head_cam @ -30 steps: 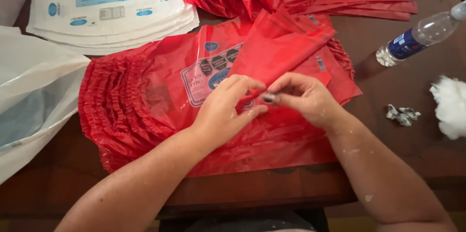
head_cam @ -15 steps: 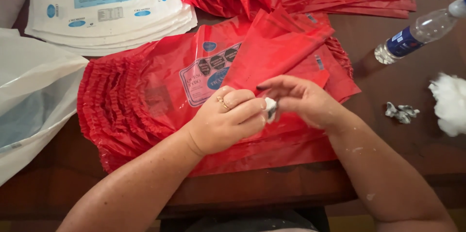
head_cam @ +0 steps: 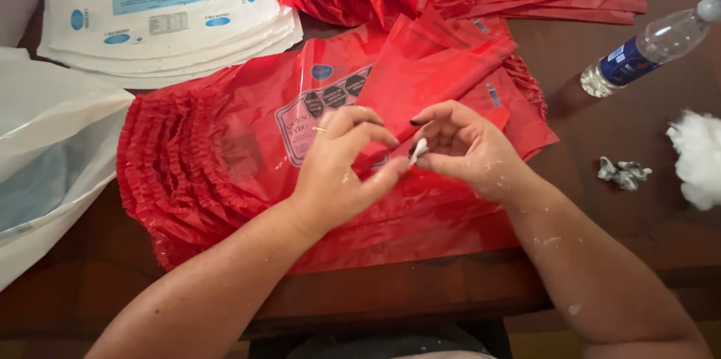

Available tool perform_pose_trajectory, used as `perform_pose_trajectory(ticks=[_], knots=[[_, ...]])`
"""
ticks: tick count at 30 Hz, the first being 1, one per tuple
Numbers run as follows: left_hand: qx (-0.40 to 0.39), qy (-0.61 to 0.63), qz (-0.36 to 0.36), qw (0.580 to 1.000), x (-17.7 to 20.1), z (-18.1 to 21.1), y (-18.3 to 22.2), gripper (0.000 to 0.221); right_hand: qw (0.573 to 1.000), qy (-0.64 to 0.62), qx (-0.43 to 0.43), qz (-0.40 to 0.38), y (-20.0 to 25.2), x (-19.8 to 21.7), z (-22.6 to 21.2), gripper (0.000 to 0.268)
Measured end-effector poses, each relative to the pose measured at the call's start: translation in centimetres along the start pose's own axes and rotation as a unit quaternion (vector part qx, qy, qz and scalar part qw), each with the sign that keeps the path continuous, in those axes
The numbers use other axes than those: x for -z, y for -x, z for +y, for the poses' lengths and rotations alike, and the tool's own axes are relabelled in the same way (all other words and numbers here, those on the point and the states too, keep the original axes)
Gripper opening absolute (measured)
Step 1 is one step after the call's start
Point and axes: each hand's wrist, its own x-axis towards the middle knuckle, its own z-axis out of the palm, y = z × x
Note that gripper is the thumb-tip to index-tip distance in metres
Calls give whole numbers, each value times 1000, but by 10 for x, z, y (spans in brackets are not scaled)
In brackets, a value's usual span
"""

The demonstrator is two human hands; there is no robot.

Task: Cleaning specific printed areas on red plastic packaging bags using a cotton ball and liquid solvent.

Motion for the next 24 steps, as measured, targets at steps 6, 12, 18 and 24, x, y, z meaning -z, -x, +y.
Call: perform_pose_trajectory(ticks=[6, 12, 18, 24], knots=[[60, 36, 6, 998, -12, -8, 6, 9, 998, 10, 6, 60, -3, -9, 7, 74], [96, 86, 28, 991, -9, -2, 4, 7, 985, 128, 31, 115, 1, -17, 7, 15], [109, 100, 16, 989, -12, -3, 5, 6, 987, 109, 21, 115, 2, -22, 7, 14], [125, 134, 4, 983, -17, -5, 7, 6, 990, 105, 25, 93, -1, -19, 11, 9]])
